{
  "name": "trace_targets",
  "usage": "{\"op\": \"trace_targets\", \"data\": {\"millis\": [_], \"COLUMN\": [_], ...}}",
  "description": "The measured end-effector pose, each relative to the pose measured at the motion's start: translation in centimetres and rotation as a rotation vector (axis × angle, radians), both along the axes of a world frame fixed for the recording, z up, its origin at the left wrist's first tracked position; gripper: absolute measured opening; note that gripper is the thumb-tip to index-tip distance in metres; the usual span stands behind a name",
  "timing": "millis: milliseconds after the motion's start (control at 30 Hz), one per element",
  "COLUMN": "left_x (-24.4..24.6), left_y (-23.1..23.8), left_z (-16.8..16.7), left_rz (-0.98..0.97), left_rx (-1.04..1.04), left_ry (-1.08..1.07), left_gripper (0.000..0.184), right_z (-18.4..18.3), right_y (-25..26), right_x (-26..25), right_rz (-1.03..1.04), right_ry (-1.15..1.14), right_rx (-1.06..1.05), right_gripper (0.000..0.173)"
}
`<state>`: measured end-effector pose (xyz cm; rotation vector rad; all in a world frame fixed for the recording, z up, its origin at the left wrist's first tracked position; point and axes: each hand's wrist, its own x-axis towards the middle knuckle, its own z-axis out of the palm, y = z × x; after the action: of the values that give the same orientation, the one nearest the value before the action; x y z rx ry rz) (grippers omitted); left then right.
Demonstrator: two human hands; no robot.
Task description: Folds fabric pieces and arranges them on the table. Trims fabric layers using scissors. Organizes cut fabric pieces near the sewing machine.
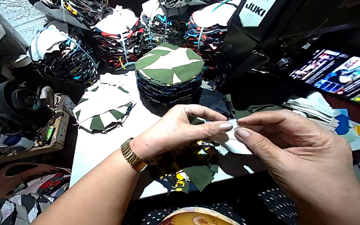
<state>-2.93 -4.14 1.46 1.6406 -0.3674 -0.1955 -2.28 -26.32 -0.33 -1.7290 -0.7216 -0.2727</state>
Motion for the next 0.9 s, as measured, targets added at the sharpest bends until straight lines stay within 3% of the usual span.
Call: {"op": "trace_targets", "data": {"millis": [100, 200, 300, 467, 700, 900], "left_x": [-0.2, -0.1, -0.1, 0.1, 0.7, 0.5], "left_y": [0.2, 0.1, 0.2, 1.0, 2.2, 1.8], "left_z": [0.4, 0.0, 0.0, 0.2, 0.8, 0.7], "left_rz": [-0.128, -0.235, -0.268, -0.243, -0.264, -0.234], "left_rx": [-0.060, -0.095, -0.087, -0.141, 0.361, 0.586], "left_ry": [0.140, 0.216, 0.274, 0.234, -0.035, -0.086], "left_gripper": [0.020, 0.011, 0.002, 0.011, 0.011, 0.020], "right_z": [0.1, 0.3, 0.2, -0.5, -3.1, -3.8], "right_y": [0.0, -0.2, -0.6, -1.2, 0.3, 1.1], "right_x": [0.0, -0.1, -0.2, -1.1, -3.5, -3.4], "right_rz": [0.059, 0.097, 0.132, 0.067, 0.005, -0.048], "right_ry": [0.087, 0.089, 0.066, 0.082, 0.187, 0.134], "right_rx": [0.044, 0.033, 0.053, 0.011, -0.098, -0.225], "right_gripper": [0.025, 0.029, 0.032, 0.032, 0.026, 0.030]}}
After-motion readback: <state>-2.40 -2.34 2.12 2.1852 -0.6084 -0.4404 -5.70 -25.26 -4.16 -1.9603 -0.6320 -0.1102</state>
